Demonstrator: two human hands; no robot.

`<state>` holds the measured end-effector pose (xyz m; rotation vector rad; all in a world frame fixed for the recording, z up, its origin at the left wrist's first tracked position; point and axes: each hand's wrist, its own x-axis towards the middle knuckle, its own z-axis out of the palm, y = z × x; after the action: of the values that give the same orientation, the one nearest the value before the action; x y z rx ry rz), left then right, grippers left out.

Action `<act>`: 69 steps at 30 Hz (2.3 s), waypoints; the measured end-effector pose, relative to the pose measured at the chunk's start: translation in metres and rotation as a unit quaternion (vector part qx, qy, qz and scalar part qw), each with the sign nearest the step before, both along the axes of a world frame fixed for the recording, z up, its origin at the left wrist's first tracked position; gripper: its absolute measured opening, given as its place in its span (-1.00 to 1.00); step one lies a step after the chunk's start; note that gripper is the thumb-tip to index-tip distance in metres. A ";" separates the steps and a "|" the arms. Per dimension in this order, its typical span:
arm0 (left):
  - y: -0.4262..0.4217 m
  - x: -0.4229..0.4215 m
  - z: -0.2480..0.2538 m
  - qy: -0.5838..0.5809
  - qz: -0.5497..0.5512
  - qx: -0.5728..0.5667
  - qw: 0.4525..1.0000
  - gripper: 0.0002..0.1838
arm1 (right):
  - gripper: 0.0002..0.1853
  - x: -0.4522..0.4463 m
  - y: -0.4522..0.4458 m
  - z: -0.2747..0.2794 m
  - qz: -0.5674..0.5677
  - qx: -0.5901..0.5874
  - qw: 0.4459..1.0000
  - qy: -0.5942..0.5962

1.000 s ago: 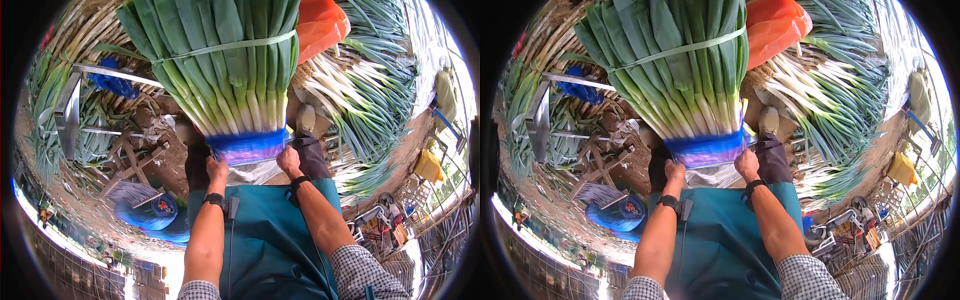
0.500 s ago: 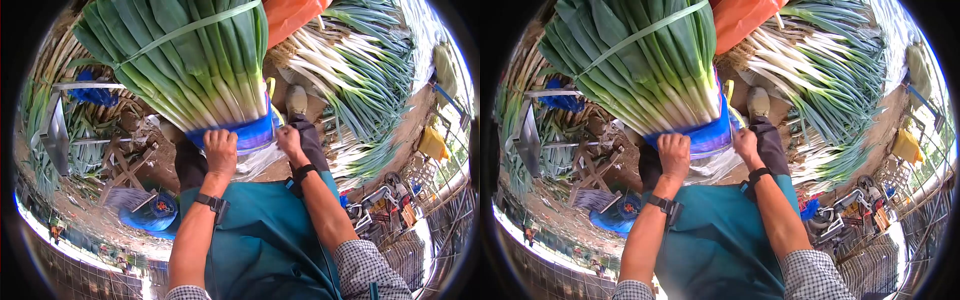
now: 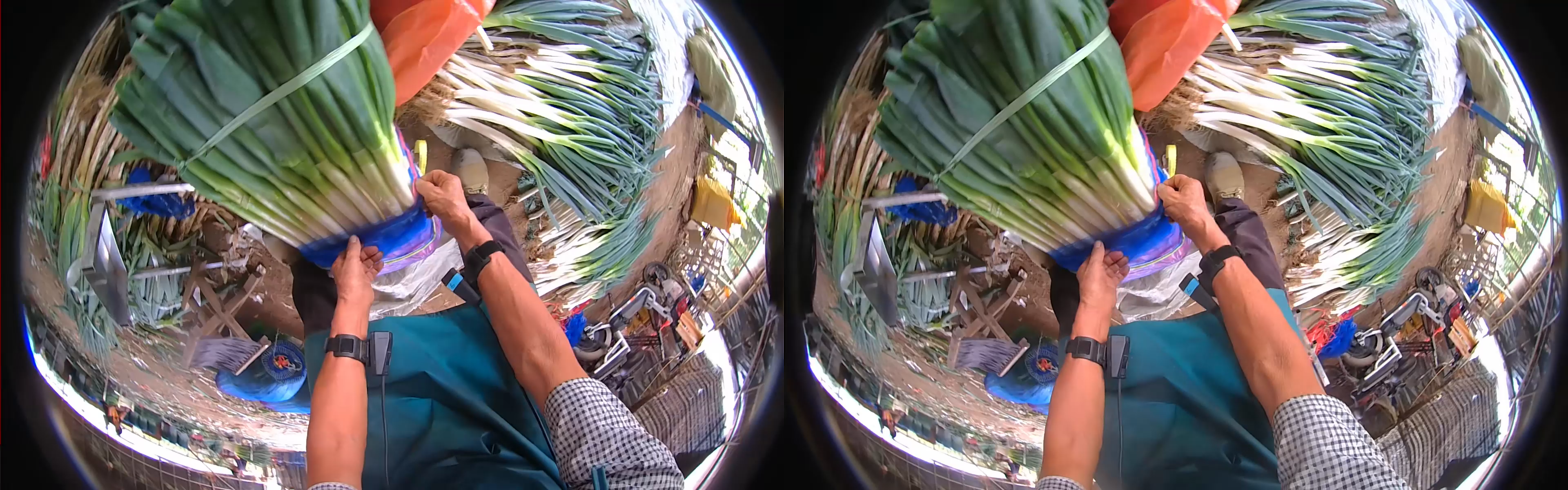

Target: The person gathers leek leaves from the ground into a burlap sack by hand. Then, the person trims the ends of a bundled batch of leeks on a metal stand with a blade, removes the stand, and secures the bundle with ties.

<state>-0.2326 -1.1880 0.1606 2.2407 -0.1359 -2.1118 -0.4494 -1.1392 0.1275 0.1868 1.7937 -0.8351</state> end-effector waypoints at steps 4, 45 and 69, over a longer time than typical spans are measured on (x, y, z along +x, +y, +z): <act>-0.007 -0.003 -0.007 -0.025 0.085 0.074 0.993 -0.65 | -0.78 -0.005 0.016 -0.005 0.013 0.025 0.998 0.063; -0.014 -0.014 0.042 -0.223 -0.600 -0.397 0.658 -0.78 | -0.76 -0.143 0.345 0.041 0.468 0.256 0.842 0.075; 0.005 -0.023 0.031 -0.035 -0.746 -0.419 0.516 -0.83 | -0.76 -0.048 -0.034 -0.035 0.106 0.040 0.989 -0.090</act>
<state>-0.2552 -1.1831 0.1916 1.2739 -3.0682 -1.1931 -0.4977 -1.1734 0.0921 0.1172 1.6459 -0.5765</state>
